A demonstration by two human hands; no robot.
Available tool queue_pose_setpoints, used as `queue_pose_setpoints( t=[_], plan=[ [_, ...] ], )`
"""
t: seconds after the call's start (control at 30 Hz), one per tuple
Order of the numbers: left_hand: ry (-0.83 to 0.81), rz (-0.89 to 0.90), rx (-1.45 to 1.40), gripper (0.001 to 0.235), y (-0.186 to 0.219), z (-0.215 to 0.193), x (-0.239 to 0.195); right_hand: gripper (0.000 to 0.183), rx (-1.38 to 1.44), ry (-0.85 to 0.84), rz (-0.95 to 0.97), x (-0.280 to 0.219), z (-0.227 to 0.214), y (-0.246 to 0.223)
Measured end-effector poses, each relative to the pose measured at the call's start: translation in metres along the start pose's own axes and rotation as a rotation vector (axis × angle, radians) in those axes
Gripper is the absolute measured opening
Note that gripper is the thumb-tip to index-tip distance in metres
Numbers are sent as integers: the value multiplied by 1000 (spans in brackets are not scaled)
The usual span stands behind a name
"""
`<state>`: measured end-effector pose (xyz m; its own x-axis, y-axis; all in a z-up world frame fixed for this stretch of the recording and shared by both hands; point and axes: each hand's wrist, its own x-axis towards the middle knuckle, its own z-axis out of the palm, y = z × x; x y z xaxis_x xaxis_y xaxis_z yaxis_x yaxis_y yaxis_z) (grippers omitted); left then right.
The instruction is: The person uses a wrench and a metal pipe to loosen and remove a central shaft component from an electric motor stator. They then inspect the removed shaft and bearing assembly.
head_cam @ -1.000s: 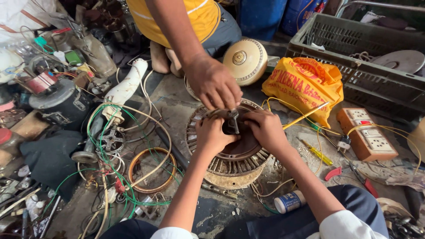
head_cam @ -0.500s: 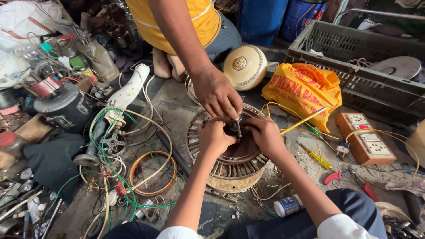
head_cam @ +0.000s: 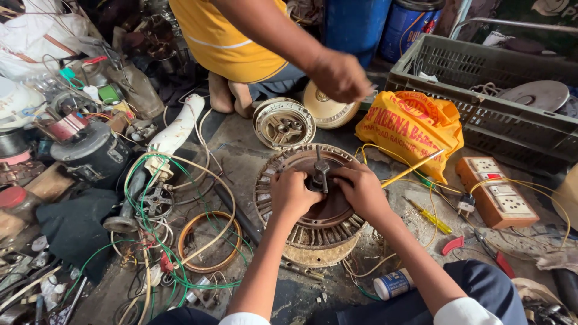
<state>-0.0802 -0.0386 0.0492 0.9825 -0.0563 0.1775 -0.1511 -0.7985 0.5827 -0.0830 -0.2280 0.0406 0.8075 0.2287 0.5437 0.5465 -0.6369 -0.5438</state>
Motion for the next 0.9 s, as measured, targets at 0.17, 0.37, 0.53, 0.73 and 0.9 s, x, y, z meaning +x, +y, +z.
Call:
queue_pose_setpoints(
  t=[0.17,0.37,0.53,0.73,0.9],
  plan=[
    [36,29,6,34,0,0,1,27,2,26,19,5,9,7],
    [58,23,-2,35,-1,0,-1,27,-62,89,0,4,19,9],
    [37,9,0,37,-1,1,-2,27,-72,111,-12,1,19,6],
    [42,5,1,37,-2,3,-1,31,-112,76,-27,1,14,-3],
    [73,33,39,47,-7,9,-1,36,-40,-14,-12,8,-7,-13]
  ],
)
